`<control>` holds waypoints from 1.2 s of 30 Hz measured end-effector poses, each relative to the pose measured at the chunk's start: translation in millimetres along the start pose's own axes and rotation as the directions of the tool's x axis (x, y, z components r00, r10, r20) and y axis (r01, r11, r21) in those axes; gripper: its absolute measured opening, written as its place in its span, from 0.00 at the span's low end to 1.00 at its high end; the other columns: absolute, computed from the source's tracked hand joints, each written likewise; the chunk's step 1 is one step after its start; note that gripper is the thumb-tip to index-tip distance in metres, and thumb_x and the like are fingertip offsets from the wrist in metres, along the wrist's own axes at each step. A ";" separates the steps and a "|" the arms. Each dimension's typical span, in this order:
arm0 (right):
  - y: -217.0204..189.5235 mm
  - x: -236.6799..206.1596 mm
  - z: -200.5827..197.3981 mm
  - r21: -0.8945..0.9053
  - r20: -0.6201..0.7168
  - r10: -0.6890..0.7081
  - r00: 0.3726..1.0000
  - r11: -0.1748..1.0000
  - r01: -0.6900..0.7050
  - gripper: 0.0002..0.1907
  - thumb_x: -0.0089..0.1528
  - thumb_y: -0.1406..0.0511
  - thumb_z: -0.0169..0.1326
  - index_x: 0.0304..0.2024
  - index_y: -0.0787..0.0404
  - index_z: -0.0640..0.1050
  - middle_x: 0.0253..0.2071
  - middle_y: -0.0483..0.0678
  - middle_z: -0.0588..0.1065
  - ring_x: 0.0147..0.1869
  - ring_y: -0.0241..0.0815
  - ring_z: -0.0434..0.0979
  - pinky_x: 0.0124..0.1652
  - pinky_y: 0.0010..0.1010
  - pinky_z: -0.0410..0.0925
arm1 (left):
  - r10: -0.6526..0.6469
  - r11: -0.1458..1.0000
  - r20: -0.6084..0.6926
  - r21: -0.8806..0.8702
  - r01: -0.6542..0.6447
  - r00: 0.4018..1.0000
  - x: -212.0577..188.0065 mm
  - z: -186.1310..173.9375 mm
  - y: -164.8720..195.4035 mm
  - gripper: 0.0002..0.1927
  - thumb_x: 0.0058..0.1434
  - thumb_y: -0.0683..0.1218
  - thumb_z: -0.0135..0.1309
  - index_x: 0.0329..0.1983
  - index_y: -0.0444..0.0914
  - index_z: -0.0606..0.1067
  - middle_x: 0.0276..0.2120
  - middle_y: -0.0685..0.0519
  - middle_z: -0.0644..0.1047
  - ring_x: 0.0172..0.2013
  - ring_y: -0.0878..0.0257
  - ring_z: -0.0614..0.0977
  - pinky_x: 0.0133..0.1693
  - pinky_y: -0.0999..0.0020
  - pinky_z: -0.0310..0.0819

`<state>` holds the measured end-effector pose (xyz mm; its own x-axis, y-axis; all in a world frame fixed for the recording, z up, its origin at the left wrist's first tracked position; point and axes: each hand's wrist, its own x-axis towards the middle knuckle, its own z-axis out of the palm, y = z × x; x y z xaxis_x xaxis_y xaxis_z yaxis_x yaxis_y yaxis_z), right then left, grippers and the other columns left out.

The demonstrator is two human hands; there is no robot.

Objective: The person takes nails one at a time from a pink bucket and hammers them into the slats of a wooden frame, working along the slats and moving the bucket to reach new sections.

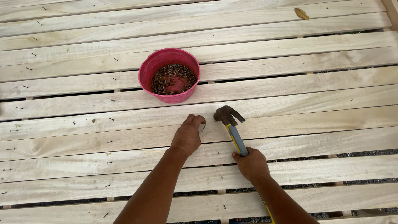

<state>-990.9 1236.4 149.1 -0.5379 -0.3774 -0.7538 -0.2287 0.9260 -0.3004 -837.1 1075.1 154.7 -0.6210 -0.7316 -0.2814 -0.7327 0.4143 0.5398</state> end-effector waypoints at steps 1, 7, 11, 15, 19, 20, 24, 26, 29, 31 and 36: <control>-0.4 -0.7 -0.3 -0.013 -0.005 0.007 1.000 1.000 -0.008 0.22 0.64 0.50 0.56 0.53 0.56 0.81 0.36 0.49 0.82 0.39 0.42 0.84 0.45 0.39 0.76 | 0.104 0.994 -0.048 0.026 -0.103 0.993 0.7 3.9 -4.5 0.27 0.54 0.30 0.52 0.54 0.47 0.76 0.50 0.53 0.73 0.55 0.55 0.76 0.54 0.63 0.76; -5.1 -5.7 0.9 -0.035 -0.028 0.007 1.000 0.999 -0.008 0.22 0.65 0.49 0.56 0.53 0.56 0.81 0.35 0.49 0.82 0.39 0.42 0.83 0.44 0.39 0.77 | 0.186 0.974 -0.051 0.138 -0.177 0.981 13.1 21.2 -20.7 0.12 0.61 0.37 0.53 0.44 0.45 0.80 0.46 0.56 0.74 0.52 0.58 0.76 0.53 0.64 0.77; -6.2 -7.4 2.4 -0.042 -0.045 0.016 0.999 0.999 -0.018 0.21 0.65 0.50 0.55 0.54 0.54 0.80 0.35 0.48 0.81 0.38 0.41 0.83 0.43 0.40 0.77 | 0.121 0.978 -0.038 0.178 -0.112 0.992 19.6 24.5 -16.5 0.06 0.64 0.41 0.52 0.41 0.42 0.78 0.46 0.52 0.72 0.52 0.57 0.75 0.50 0.62 0.77; -4.4 -5.8 -0.7 -0.056 -0.017 -0.024 1.000 0.998 0.023 0.22 0.65 0.50 0.56 0.51 0.58 0.81 0.33 0.50 0.81 0.37 0.42 0.83 0.43 0.39 0.77 | 0.132 0.954 -0.071 0.279 -0.108 0.989 21.3 29.7 -7.2 0.07 0.63 0.39 0.51 0.44 0.39 0.75 0.47 0.49 0.72 0.51 0.54 0.76 0.50 0.60 0.77; -4.5 -4.5 -8.0 -0.068 0.016 -0.048 0.999 0.996 0.049 0.23 0.65 0.49 0.56 0.48 0.61 0.81 0.31 0.49 0.79 0.35 0.41 0.81 0.42 0.38 0.76 | -0.067 0.997 -0.101 0.036 0.071 0.993 19.8 34.6 -2.7 0.07 0.71 0.41 0.46 0.50 0.36 0.72 0.46 0.47 0.75 0.51 0.51 0.77 0.51 0.57 0.77; -4.3 -5.6 -9.4 -0.070 0.024 -0.046 0.999 0.996 0.048 0.23 0.65 0.49 0.56 0.47 0.61 0.82 0.31 0.48 0.79 0.35 0.41 0.80 0.42 0.39 0.75 | -0.086 0.996 -0.158 -0.040 0.081 0.984 18.0 35.6 -2.8 0.09 0.69 0.40 0.47 0.51 0.36 0.72 0.47 0.45 0.76 0.50 0.49 0.78 0.50 0.56 0.76; 1.9 -15.9 -13.7 -0.026 -0.003 -0.077 0.997 0.997 0.077 0.22 0.64 0.50 0.57 0.48 0.60 0.81 0.29 0.48 0.78 0.33 0.41 0.79 0.40 0.39 0.76 | -0.139 0.969 -0.309 -0.237 0.066 0.941 12.4 38.1 -3.2 0.09 0.65 0.39 0.51 0.45 0.38 0.79 0.45 0.45 0.80 0.45 0.49 0.82 0.47 0.58 0.79; 9.3 -22.9 -14.4 0.008 -0.002 -0.072 0.997 0.997 0.072 0.22 0.64 0.50 0.57 0.47 0.62 0.82 0.30 0.50 0.79 0.32 0.43 0.79 0.39 0.40 0.76 | -0.203 0.940 -0.320 -0.327 0.094 0.925 9.3 41.1 -0.7 0.08 0.64 0.40 0.53 0.40 0.39 0.82 0.42 0.46 0.82 0.41 0.53 0.84 0.45 0.62 0.80; 17.1 -26.0 -15.7 -0.082 -0.003 -0.077 0.997 0.994 0.076 0.21 0.64 0.51 0.57 0.49 0.58 0.81 0.31 0.50 0.81 0.33 0.41 0.81 0.40 0.38 0.76 | -0.355 0.843 -0.259 -0.504 0.188 0.898 8.8 44.2 3.6 0.06 0.63 0.39 0.55 0.37 0.38 0.83 0.37 0.48 0.84 0.36 0.58 0.85 0.41 0.66 0.80; 18.4 -23.6 -15.3 -0.095 -0.017 -0.057 0.998 0.994 0.055 0.19 0.65 0.52 0.56 0.51 0.56 0.81 0.33 0.49 0.81 0.34 0.41 0.82 0.40 0.38 0.76 | -0.422 0.756 -0.170 -0.608 0.242 0.891 12.3 47.4 7.4 0.06 0.63 0.38 0.55 0.37 0.38 0.82 0.34 0.49 0.85 0.35 0.61 0.85 0.40 0.69 0.80; 20.3 -17.7 -15.3 -0.122 0.001 -0.019 1.000 0.992 0.019 0.20 0.65 0.51 0.56 0.53 0.56 0.80 0.34 0.49 0.81 0.34 0.41 0.83 0.39 0.38 0.77 | -0.364 0.764 -0.264 -0.633 0.125 0.893 18.4 70.1 15.7 0.04 0.61 0.37 0.56 0.36 0.36 0.80 0.35 0.49 0.83 0.34 0.61 0.83 0.39 0.68 0.79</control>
<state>-998.5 1261.7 165.3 -0.5326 -0.3945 -0.7488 -0.3361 0.9105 -0.2407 -879.5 1106.1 102.4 -0.2150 -0.9470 -0.2386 -0.4614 -0.1168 0.8794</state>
